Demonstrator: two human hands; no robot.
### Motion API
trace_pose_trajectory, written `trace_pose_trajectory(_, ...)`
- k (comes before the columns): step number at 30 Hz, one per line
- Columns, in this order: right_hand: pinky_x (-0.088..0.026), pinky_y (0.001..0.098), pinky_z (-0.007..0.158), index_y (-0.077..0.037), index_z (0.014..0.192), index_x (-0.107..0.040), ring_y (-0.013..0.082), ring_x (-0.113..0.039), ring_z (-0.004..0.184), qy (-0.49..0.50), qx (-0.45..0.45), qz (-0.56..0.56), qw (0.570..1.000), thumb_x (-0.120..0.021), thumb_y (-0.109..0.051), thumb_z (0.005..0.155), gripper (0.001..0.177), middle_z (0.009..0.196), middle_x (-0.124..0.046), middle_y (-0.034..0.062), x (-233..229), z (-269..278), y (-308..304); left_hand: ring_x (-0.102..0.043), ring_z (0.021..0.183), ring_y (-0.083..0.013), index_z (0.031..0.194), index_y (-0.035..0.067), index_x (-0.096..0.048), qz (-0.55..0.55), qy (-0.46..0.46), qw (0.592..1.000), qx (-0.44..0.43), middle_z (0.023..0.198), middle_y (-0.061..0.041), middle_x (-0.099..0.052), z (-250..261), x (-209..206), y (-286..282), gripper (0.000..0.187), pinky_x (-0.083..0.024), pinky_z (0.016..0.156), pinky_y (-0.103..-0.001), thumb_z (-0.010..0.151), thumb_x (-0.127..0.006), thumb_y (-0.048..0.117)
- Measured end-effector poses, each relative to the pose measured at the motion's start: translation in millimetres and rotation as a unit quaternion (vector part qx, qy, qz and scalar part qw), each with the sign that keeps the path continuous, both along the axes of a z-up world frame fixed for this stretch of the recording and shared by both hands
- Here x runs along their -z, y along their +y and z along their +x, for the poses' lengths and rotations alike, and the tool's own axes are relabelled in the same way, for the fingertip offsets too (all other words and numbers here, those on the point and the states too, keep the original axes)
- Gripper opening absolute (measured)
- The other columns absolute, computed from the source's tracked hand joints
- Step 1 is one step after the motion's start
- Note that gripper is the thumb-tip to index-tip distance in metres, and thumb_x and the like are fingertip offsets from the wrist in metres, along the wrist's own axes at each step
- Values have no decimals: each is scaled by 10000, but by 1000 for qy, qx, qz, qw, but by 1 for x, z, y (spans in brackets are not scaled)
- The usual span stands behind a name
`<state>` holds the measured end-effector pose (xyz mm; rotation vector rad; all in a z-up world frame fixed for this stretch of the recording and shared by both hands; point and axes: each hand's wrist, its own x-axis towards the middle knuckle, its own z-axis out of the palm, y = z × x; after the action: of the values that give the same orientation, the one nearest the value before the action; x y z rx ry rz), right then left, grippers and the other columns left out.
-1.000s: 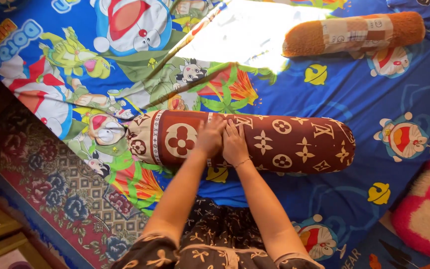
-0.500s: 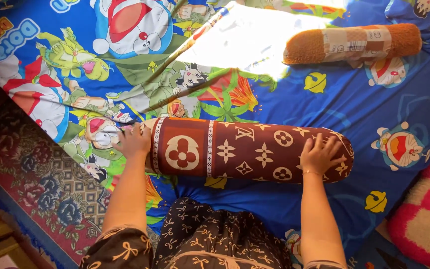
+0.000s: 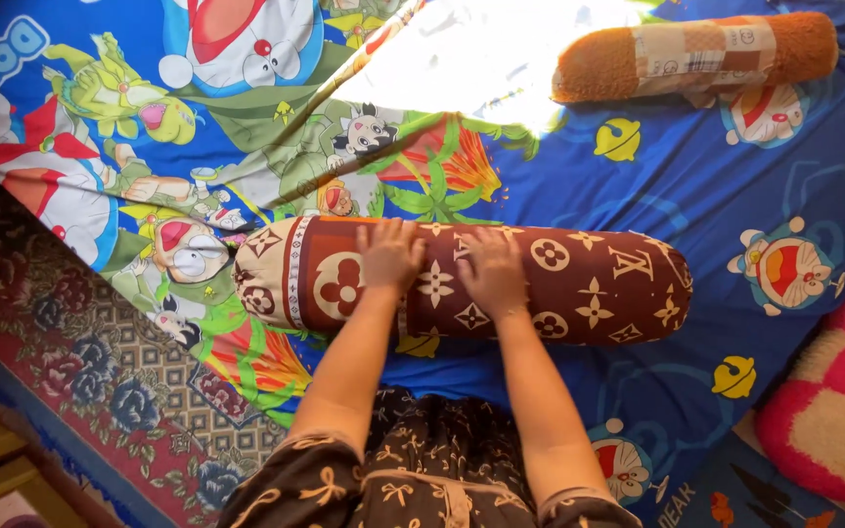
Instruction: The person folds several pillows and a blanket on a bed with a Doraemon-themed sheet. They smooth and fold each item by hand, then place them in a stack at the head of the bed.
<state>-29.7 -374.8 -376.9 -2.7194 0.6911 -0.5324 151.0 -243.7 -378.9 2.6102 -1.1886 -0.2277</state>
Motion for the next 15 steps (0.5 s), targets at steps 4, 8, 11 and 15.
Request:
trace_pose_trajectory(4, -284, 536, 1218, -107, 1402, -617, 325, -488, 1418, 31, 104, -78, 991, -556, -352, 1006, 469, 1461, -593, 143, -5, -73, -51, -413, 1442, -300, 1412, 184, -610, -40, -88, 994, -57, 1490, -79, -559, 40, -5, 50, 499, -159, 1218, -601, 992, -521, 438)
trace_pose_trajectory(8, -261, 549, 1253, -98, 1416, -623, 314, -476, 1455, 59, 144, -88, 984, -501, -357, 1056, 460, 1491, -588, 131, -4, -129, -78, -401, 1466, -297, 1405, 194, -614, -2, -94, 985, -142, 1514, -78, -549, 65, -7, 85, 504, -140, 1228, -613, 990, -520, 462)
trace_pose_trajectory(11, -231, 570, 1265, -95, 1420, -631, 323, -455, 1475, 56, 193, -98, 975, -494, -368, 1060, 471, 1505, -583, 137, 1, -148, -81, -361, 1501, -310, 1408, 221, -606, 17, -91, 973, -212, 1552, -78, -514, 64, -8, 98, 507, -104, 1244, -627, 986, -516, 487)
trace_pose_trajectory(15, -158, 663, 1220, -106, 1416, -639, 353, -398, 1499, 65, 297, -106, 947, -506, -387, 1056, 476, 1534, -556, 151, 11, -145, -79, -266, 1523, -389, 1433, 205, -581, 9, -103, 958, -266, 1596, -144, -428, 56, -6, 92, 545, -44, 1182, -678, 984, -488, 500)
